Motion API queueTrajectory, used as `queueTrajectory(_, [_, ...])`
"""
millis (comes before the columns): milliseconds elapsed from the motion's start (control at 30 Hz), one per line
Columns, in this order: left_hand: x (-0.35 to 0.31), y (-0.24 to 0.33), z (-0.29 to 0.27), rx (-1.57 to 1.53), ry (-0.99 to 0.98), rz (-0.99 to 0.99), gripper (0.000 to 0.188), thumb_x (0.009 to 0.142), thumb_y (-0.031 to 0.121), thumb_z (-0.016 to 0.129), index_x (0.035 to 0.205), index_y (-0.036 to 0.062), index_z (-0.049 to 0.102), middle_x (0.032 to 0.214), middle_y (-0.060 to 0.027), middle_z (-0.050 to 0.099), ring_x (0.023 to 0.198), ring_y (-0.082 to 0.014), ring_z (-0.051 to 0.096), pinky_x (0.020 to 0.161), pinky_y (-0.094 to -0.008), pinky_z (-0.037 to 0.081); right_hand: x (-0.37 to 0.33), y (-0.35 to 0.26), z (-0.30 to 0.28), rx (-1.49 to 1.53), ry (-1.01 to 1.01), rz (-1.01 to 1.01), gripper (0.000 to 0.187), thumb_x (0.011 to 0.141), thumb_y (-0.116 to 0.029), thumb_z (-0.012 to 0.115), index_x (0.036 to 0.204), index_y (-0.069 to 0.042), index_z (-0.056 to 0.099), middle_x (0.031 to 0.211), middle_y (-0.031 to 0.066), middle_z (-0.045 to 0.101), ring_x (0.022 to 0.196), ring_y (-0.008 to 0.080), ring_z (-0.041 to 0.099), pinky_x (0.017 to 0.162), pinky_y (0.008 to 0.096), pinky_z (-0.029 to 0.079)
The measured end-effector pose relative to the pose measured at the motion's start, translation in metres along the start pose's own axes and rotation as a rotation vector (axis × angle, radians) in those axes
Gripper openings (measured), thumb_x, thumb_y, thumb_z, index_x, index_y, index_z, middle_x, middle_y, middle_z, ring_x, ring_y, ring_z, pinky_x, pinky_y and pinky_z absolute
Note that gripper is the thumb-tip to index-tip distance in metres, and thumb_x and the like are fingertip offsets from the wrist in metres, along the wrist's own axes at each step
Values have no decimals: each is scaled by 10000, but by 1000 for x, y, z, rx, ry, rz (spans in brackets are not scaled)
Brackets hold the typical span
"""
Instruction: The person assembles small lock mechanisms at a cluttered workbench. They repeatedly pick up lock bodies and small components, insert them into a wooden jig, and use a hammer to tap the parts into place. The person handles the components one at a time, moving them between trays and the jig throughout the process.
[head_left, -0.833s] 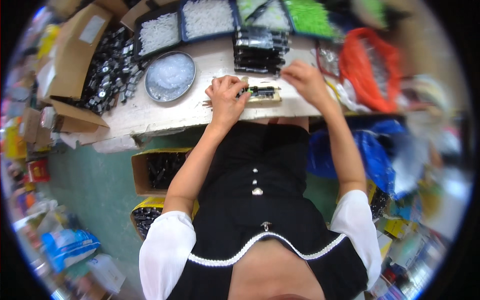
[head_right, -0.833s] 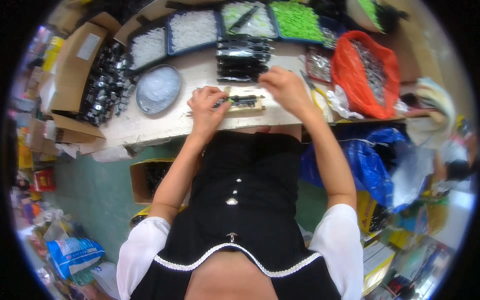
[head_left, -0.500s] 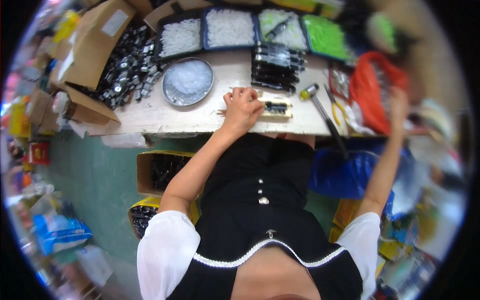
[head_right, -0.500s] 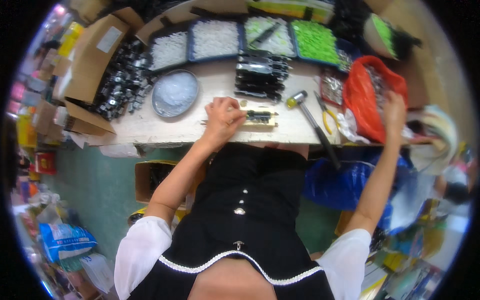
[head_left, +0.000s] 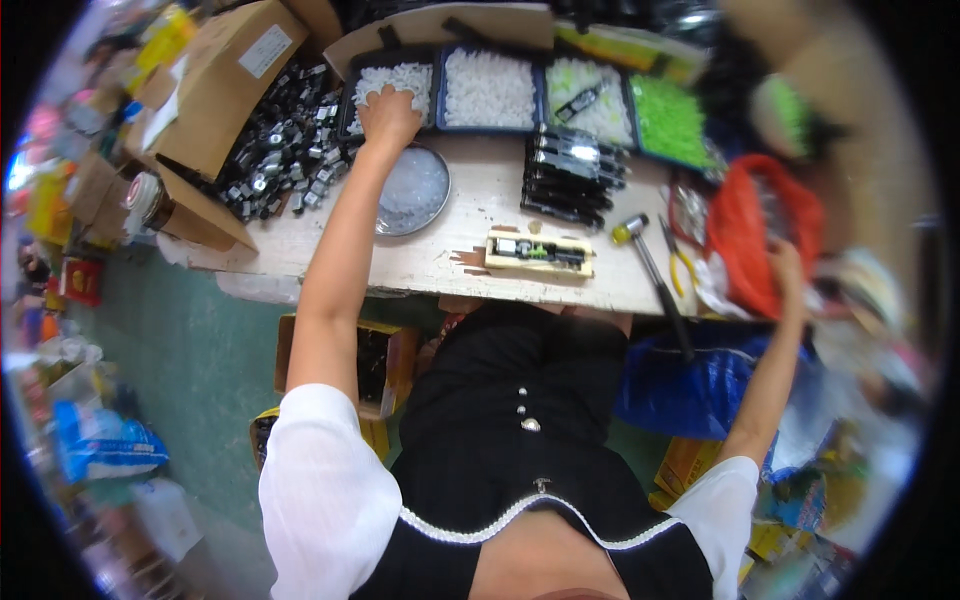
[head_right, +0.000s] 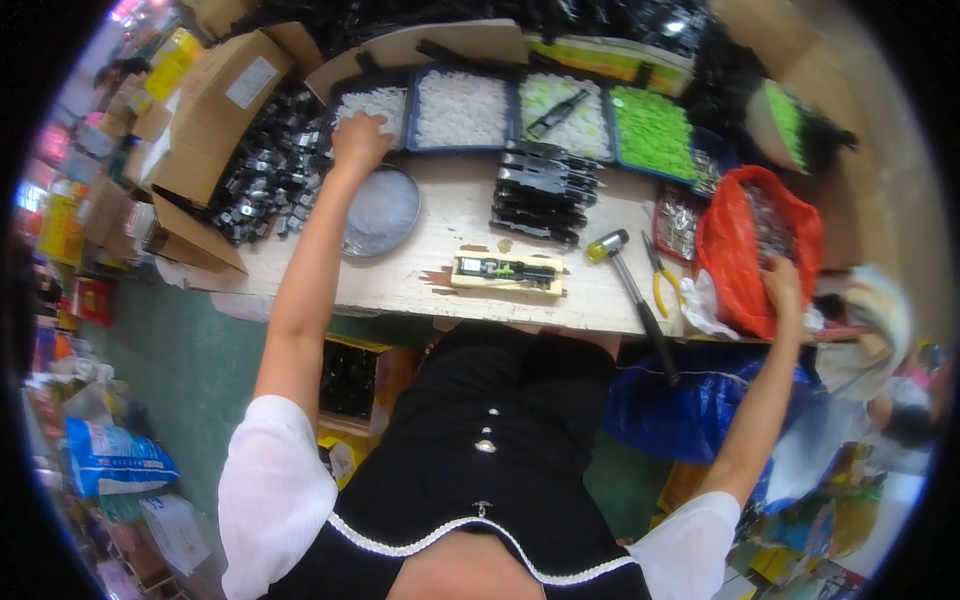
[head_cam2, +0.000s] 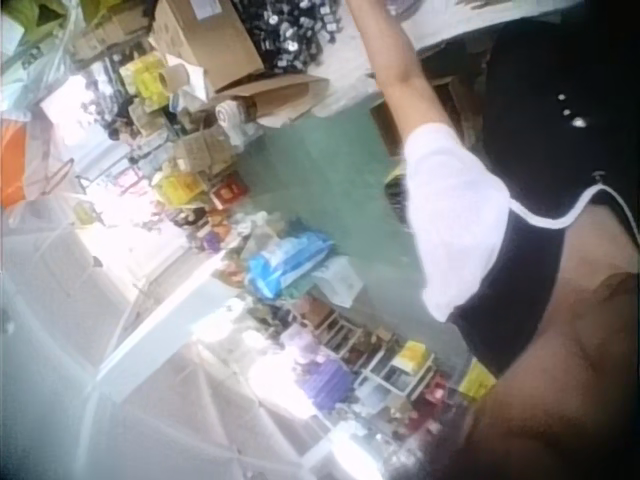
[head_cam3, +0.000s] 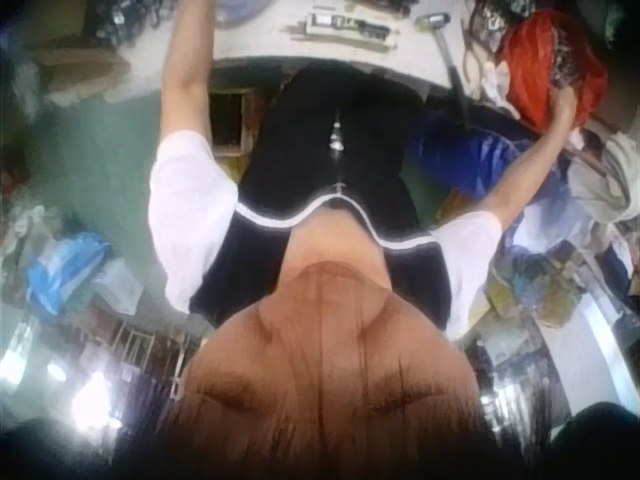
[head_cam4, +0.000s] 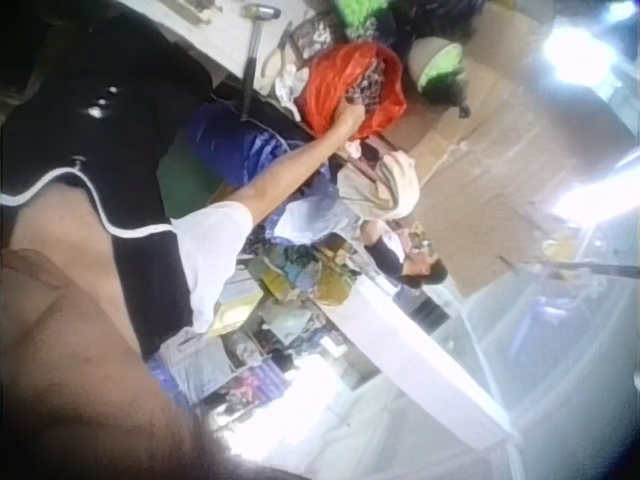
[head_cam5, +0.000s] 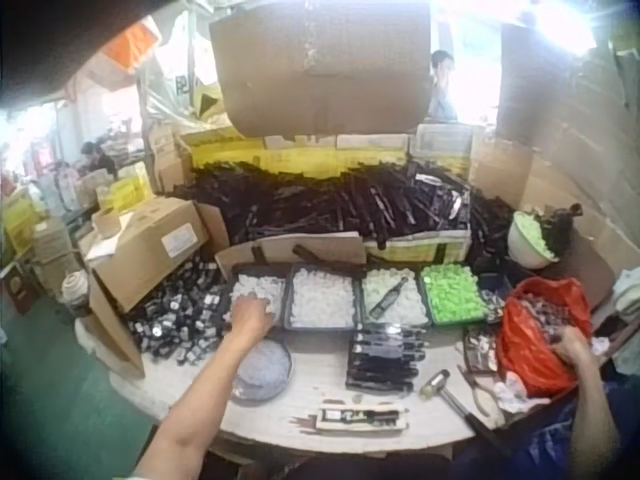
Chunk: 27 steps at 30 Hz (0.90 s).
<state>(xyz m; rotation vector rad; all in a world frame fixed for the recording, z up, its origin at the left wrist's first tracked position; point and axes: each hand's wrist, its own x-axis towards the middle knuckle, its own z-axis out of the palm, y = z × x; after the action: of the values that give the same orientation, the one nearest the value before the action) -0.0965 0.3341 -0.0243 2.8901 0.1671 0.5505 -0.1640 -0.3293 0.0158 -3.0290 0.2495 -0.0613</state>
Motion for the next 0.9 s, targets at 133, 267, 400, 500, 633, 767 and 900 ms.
queueTrajectory(133, [22,-3,14,101,-95,12,214,739,211,666,925,109,701,970,-113,634,961,-324,585,817,-425,466,8,10,4,-50,-17,-28,220,721,-137,595,889,-3,641,877,212,636,875,334,621,750,398,467])
queueTrajectory(267, [26,-9,14,-30,-88,10,150,724,172,635,831,88,699,860,-107,659,874,-293,620,791,-428,464,4,7,-1,-21,6,-8,196,698,-105,616,861,0,648,864,187,652,843,298,633,732,369,475])
queueTrajectory(400, [31,-43,17,-581,-32,-116,130,686,162,678,785,84,707,790,-113,667,772,-252,645,713,-362,479,-9,-12,-14,133,-20,148,174,692,-57,623,854,6,638,827,140,660,812,227,634,719,333,475])
queueTrajectory(500, [34,-58,15,-960,31,-198,163,701,143,720,823,38,692,772,-50,664,729,-174,620,662,-269,450,-13,0,-19,209,9,132,156,723,-35,599,871,3,628,794,113,650,776,190,616,719,309,470])
queueTrajectory(633, [28,-44,-13,-1202,79,-385,123,776,126,675,880,61,661,797,-11,654,744,-116,596,613,-229,391,-15,28,-17,170,189,7,153,762,-48,574,899,-11,632,814,113,650,790,188,616,738,301,462])
queueTrajectory(767, [28,-42,-18,-1443,115,-417,137,812,130,653,932,72,623,815,-42,658,744,-146,620,596,-250,428,-10,55,-1,148,292,-17,173,768,-89,593,918,-14,637,852,140,652,829,248,627,760,333,465])
queueTrajectory(900, [12,-38,-25,-1670,82,-326,122,821,79,643,930,32,616,754,-66,644,653,-141,628,554,-245,491,-14,31,5,-72,200,74,207,769,-125,603,937,-10,638,895,169,650,870,308,624,769,368,467])
